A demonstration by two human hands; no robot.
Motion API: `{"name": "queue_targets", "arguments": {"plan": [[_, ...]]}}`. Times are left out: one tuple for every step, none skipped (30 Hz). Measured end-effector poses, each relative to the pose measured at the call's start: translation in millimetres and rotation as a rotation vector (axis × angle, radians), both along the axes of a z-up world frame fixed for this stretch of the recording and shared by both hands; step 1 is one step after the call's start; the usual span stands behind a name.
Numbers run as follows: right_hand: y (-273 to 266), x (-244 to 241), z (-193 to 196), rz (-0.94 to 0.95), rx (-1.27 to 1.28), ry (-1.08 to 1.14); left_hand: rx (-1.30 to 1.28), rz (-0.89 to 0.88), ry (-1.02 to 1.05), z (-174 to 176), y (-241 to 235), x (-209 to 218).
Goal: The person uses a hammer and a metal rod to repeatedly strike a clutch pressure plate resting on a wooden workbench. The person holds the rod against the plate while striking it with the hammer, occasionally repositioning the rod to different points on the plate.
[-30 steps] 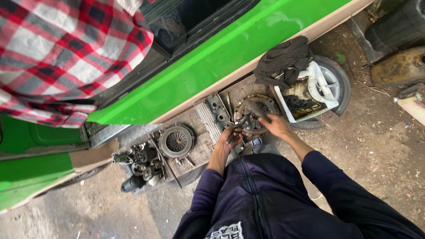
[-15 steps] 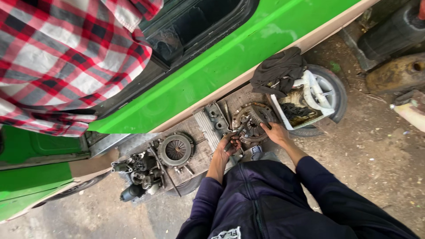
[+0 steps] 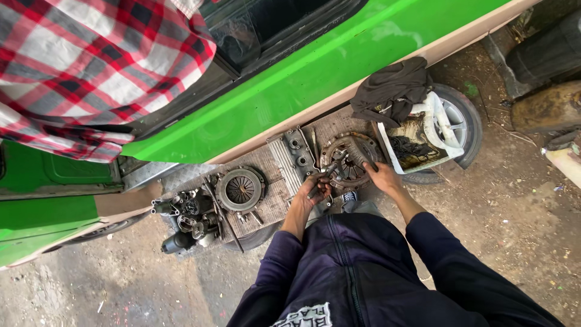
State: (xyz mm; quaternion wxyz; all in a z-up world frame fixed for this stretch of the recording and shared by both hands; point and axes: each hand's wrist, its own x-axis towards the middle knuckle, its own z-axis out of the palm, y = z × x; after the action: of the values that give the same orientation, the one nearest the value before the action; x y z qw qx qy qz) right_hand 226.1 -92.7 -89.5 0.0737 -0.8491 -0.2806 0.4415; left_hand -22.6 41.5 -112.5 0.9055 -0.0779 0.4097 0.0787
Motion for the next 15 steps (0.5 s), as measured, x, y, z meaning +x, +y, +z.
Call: {"name": "queue_targets", "arguments": {"plan": [[-1.4, 1.6, -1.1, 0.041, 0.070, -0.014, 0.001, 0.003, -0.027, -2.9, -1.1, 3.7], [1.2, -4.6, -3.1, 0.081, 0.143, -0.015, 0.004, 0.006, -0.042, -3.7, 0.9, -2.4], [4.9, -12.4, -4.8, 0.119, 0.216, -0.015, 0.006, 0.008, -0.057, -3.8, 4.3, -11.2], [3.4, -10.9, -3.6, 0.134, 0.179, 0.004, 0.017, 0.002, -0.065, -5.8, 4.2, -9.4], [5.5, -8.8, -2.6, 0.149, 0.143, 0.023, 0.027, -0.004, -0.073, -7.5, 6.1, -8.9], [1.0, -6.9, -0.3, 0.161, 0.100, 0.043, 0.029, -0.011, -0.081, -9.5, 1.1, -6.9], [3.4, 2.1, 2.1, 0.127, 0.133, 0.019, 0.015, -0.004, -0.086, -12.1, -1.6, -1.5], [3.7, 3.3, 4.0, 0.094, 0.164, 0.007, -0.002, 0.005, -0.079, -13.4, -3.1, -4.4], [0.7, 5.7, 7.8, 0.124, 0.180, -0.073, -0.018, 0.013, -0.071, -14.2, -6.8, -5.1], [13.4, -0.4, 8.9, 0.151, 0.221, -0.146, 0.012, 0.007, -0.042, -12.7, 0.2, -9.8], [20.1, -7.7, 12.0, 0.219, 0.238, -0.097, 0.042, 0.000, -0.013, -10.7, 2.3, -11.6], [17.4, -9.3, 17.5, 0.273, 0.244, -0.057, 0.060, -0.023, 0.008, -8.6, 0.1, -12.8], [17.3, -15.4, 21.9, 0.326, 0.251, -0.016, 0.081, -0.036, 0.023, -4.2, 1.1, -23.0], [17.8, -9.2, 27.6, 0.289, 0.184, -0.012, 0.103, -0.046, 0.013, -2.9, 2.5, -15.8], [18.4, -1.9, 32.6, 0.252, 0.117, -0.007, 0.126, -0.057, 0.002, -1.3, 3.8, -9.5]]}}
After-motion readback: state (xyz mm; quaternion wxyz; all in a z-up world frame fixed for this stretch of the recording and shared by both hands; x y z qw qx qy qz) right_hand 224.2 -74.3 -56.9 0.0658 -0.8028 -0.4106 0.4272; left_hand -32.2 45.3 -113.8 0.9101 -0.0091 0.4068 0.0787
